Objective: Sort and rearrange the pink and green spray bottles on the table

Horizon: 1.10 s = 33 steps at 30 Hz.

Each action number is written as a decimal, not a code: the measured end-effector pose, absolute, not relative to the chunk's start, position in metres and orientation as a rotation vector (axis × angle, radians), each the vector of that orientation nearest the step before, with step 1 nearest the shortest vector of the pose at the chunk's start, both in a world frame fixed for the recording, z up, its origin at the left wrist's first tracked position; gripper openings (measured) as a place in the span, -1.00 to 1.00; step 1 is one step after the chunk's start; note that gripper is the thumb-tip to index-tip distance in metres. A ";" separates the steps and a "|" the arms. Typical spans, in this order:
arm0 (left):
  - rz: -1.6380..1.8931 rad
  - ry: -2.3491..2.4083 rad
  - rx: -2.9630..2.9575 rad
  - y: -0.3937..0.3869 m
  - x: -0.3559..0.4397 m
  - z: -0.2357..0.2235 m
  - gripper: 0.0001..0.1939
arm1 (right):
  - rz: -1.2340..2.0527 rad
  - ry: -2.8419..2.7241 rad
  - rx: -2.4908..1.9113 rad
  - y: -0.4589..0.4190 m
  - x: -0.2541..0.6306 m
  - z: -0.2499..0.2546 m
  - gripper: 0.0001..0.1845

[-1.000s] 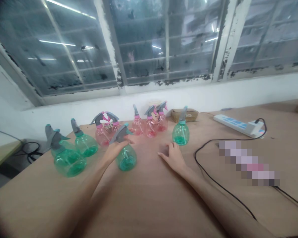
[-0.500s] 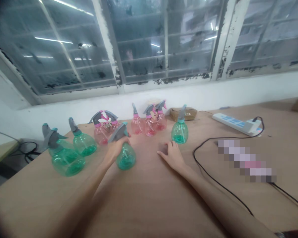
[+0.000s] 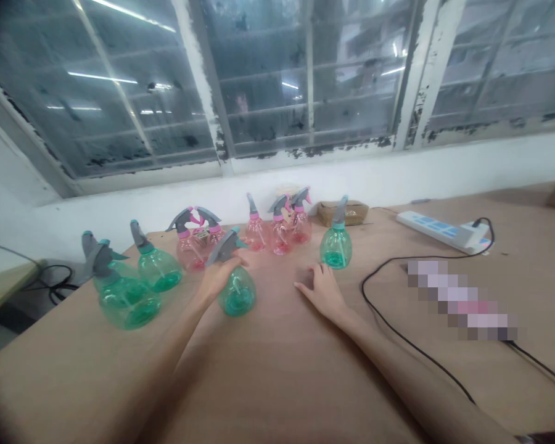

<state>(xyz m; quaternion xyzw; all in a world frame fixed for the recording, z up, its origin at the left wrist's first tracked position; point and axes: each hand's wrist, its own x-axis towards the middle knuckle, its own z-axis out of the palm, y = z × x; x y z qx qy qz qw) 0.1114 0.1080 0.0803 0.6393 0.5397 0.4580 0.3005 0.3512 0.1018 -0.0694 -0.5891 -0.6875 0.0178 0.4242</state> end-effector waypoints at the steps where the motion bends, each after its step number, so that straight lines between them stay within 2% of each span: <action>1: 1.212 1.439 1.693 0.108 0.110 0.081 -0.93 | 0.047 -1.723 -1.472 0.102 0.351 -0.069 -0.57; 8: 1.173 1.532 1.652 0.110 0.108 0.081 -0.95 | 0.052 -1.734 -1.484 0.101 0.351 -0.068 -0.58; 13: 1.226 1.207 1.747 0.113 0.111 0.079 -0.71 | 0.032 -1.749 -1.487 0.101 0.351 -0.068 -0.61; 15: 1.243 1.177 1.746 0.115 0.114 0.078 -0.68 | 0.030 -1.750 -1.485 0.101 0.351 -0.068 -0.60; 33: 1.345 1.257 1.734 0.132 0.135 0.078 -0.78 | 0.035 -1.752 -1.502 0.099 0.351 -0.067 -0.63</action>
